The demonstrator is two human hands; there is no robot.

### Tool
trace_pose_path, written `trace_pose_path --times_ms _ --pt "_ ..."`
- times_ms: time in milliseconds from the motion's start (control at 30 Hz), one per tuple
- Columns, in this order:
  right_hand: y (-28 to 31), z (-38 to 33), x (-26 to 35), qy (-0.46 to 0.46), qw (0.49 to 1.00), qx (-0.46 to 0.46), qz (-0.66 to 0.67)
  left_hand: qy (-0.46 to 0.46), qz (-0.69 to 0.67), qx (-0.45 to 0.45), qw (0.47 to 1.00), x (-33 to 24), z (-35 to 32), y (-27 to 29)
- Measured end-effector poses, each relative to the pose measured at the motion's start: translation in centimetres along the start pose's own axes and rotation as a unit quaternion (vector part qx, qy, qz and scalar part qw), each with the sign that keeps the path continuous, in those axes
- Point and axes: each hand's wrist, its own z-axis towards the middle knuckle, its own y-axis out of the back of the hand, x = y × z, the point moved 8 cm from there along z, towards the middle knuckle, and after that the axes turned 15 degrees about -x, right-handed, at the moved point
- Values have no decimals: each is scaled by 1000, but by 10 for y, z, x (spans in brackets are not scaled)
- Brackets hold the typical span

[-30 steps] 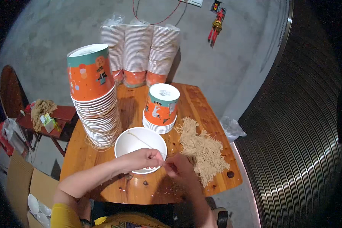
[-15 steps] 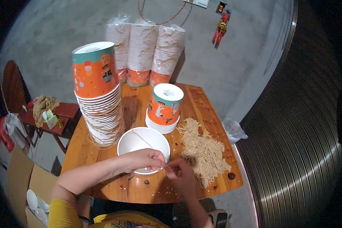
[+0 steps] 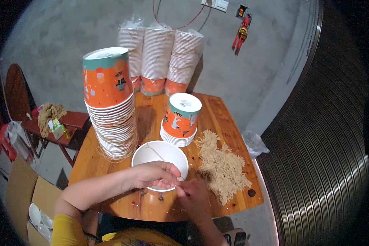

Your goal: Attaching string handles to printed paper buckets by threading them through pre-made holes.

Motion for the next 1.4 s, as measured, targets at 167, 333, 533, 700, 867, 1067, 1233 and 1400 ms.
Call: trace_pose_path --times_ms 167,333,533,700,867,1067,1233,1400 --pt "-1 -12 -21 -81 995 4 62 -30 -8 -3 1000 -5 -5 0" --pt "0 -11 -32 -245 960 -9 134 -106 97 -22 989 -8 -8 -1" --pt "-4 -2 -19 -258 961 56 85 -294 285 -59 910 -23 -17 -11" --pt "-7 3 -16 -239 967 53 73 -346 322 -66 879 -26 -28 -15" --pt "-12 -4 -23 -262 960 59 75 -357 458 -131 803 -32 -35 -14" --pt "-17 -7 -27 -254 962 60 76 -410 444 -162 780 -31 -36 -14" --pt "-18 -10 -30 -256 959 42 111 -341 438 -193 809 -34 -38 -15" --pt "-14 -8 -24 -247 963 24 104 -346 331 -150 865 -26 -28 -6"
